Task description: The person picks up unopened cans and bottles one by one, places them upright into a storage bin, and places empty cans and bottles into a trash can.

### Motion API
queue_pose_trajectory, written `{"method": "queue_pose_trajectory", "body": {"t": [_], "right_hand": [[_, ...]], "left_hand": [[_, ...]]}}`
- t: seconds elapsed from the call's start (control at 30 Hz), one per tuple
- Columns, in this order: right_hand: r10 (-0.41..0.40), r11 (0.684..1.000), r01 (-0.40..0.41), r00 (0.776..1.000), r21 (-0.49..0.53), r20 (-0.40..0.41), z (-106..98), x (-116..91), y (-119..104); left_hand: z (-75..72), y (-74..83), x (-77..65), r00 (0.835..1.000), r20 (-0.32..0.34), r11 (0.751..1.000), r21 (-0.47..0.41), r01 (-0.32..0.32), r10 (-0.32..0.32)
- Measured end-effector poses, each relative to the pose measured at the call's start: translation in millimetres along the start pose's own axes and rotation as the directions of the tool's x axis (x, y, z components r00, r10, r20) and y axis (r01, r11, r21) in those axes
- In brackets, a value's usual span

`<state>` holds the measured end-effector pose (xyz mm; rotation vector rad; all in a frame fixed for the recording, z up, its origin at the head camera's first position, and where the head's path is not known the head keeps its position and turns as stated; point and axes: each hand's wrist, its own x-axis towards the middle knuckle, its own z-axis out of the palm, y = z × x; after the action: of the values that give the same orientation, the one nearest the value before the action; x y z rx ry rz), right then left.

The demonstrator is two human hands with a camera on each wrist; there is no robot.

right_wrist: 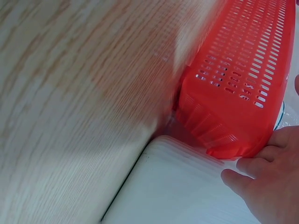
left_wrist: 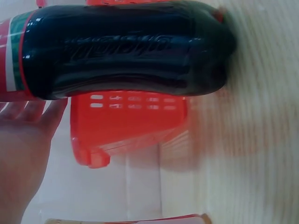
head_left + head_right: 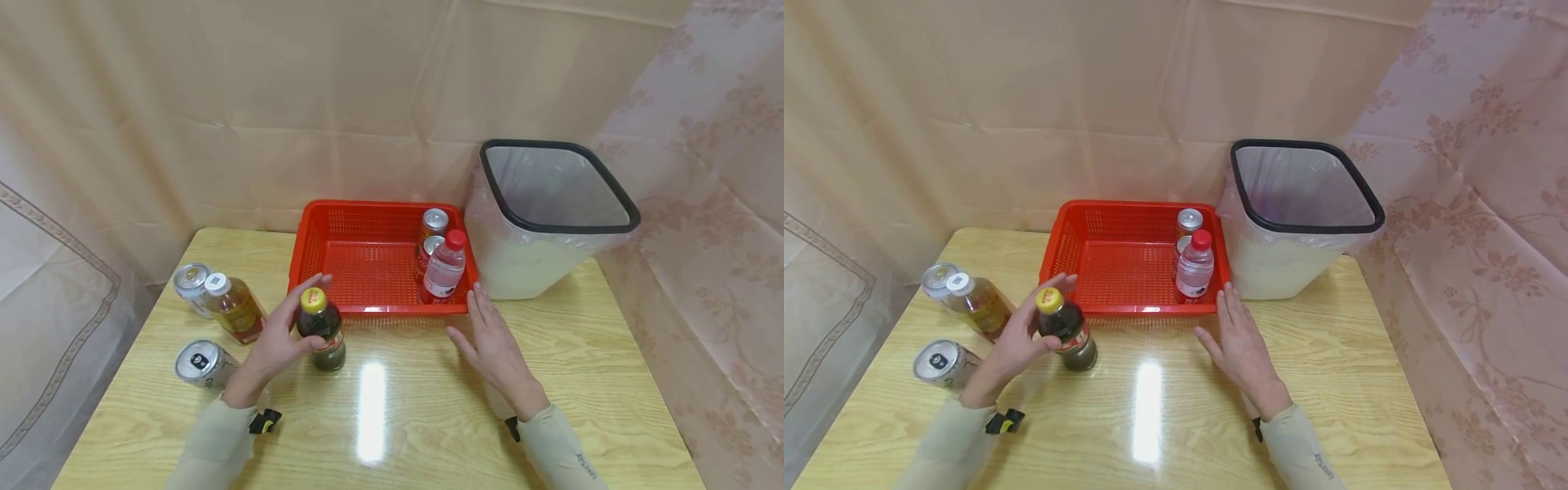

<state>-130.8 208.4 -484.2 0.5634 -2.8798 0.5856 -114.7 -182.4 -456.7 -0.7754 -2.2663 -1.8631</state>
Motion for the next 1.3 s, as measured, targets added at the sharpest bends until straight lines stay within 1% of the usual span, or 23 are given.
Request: {"method": "queue_pose_trajectory", "body": {"t": [0.13,0.33,0.57,0.63,0.73,0.8,0.93,1.1,1.3], "right_hand": [[0.007,1.0,-0.007,1.0,0.001,0.005,-0.6,-0.8,-1.1],[-0.004,1.0,0.004,1.0,-0.005,0.001,-0.6,-1.1,0.1],[-0.011,1.0,0.011,1.0,-0.006,-0.005,-1.0,-1.2,0.0],[-0.008,1.0,0.008,1.0,-0.003,-0.004,-1.5,-1.4,-0.5],[-0.003,1.0,0.003,1.0,0.0,-0.002,-1.7,-1.5,-0.9],[0.001,1.0,-0.001,1.0,0.0,0.002,-1.2,-1.4,-0.9],[0.002,1.0,-0.002,1.0,0.001,0.005,0.3,-0.8,-1.0],[0.002,1.0,-0.002,1.0,0.004,-0.002,1.0,-0.7,-0.6],[0.0,1.0,0.0,1.0,0.0,-0.005,0.8,-1.0,0.6]], "left_hand": [[2.1,-1.5,-0.9,0.998,0.026,0.999,-0.015,0.053,-0.052],[4.1,2.2,-0.7,0.994,0.021,0.994,0.004,0.11,-0.11],[7.1,6.7,-0.6,0.991,0.014,0.991,0.035,0.132,-0.133],[9.0,6.3,-0.2,0.989,-0.012,0.987,0.053,0.149,-0.149],[13.6,6.1,0.6,0.981,-0.075,0.978,0.094,0.187,-0.18],[16.9,5.0,1.1,0.975,-0.116,0.974,0.106,0.201,-0.188],[21.9,2.7,1.8,0.973,-0.162,0.978,0.103,0.184,-0.166],[25.0,4.2,1.0,0.972,-0.188,0.976,0.137,0.167,-0.139],[24.8,14.3,2.0,0.968,-0.237,0.98,0.16,0.123,-0.083]]}}
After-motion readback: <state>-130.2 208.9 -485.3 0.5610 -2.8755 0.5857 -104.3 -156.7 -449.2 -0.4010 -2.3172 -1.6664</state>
